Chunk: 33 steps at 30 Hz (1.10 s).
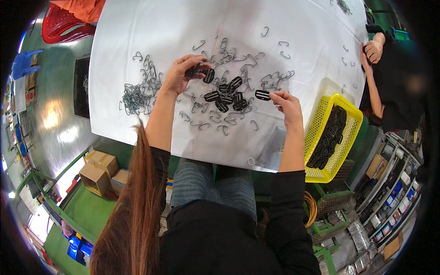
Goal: The person sits at a table and separates small black plastic fasteners from metal hooks by hand. They place the fasteners into a yellow basket and the hooks into a gray bin. The person then stands and moves the bins.
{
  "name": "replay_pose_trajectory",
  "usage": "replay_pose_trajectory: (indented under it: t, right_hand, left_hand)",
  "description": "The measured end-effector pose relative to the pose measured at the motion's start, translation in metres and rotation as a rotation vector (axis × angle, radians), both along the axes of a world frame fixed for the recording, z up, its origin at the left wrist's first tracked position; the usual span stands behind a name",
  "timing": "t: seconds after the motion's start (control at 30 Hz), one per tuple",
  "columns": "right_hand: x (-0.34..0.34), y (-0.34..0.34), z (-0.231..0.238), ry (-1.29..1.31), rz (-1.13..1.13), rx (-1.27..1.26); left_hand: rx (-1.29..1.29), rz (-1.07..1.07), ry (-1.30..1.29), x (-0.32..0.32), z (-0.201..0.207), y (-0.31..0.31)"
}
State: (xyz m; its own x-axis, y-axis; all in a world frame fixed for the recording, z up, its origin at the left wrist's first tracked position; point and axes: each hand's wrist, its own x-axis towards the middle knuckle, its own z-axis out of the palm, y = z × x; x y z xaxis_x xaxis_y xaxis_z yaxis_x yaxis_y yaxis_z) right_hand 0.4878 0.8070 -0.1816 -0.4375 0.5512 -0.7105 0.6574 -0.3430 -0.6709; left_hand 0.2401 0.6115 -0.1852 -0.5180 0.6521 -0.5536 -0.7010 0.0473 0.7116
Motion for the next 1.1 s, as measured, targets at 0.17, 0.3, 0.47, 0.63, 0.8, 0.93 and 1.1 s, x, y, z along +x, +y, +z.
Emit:
replay_pose_trajectory:
  t: [0.17,0.3,0.47,0.63,0.8,0.93,1.1]
  right_hand:
    - [0.009,0.000,-0.005,0.069,-0.106,-0.063]
    - [0.012,-0.003,0.006,0.424,-0.299,-0.392]
    - [-0.047,-0.019,0.006,0.361,-0.036,-0.452]
    - [-0.127,-0.069,-0.020,-0.100,0.553,0.487]
    - [-0.149,-0.091,-0.017,-0.338,0.606,0.675]
    - [-0.157,-0.093,-0.021,-0.258,0.598,0.583]
    - [-0.136,-0.066,-0.029,-0.021,0.423,0.260]
  left_hand:
    - [-0.042,-0.044,0.078,0.002,-0.009,-0.019]
    - [-0.097,0.003,0.148,-0.006,-0.011,-0.033]
    - [-0.870,-0.300,0.984,0.013,-0.017,-0.011]
    - [-0.970,-0.408,1.181,0.021,-0.026,0.006]
    - [-0.524,-0.203,0.334,-0.013,-0.025,-0.023]
    - [-0.515,-0.138,0.518,-0.017,-0.025,-0.045]
    - [-0.640,-0.161,0.544,-0.012,-0.025,-0.056]
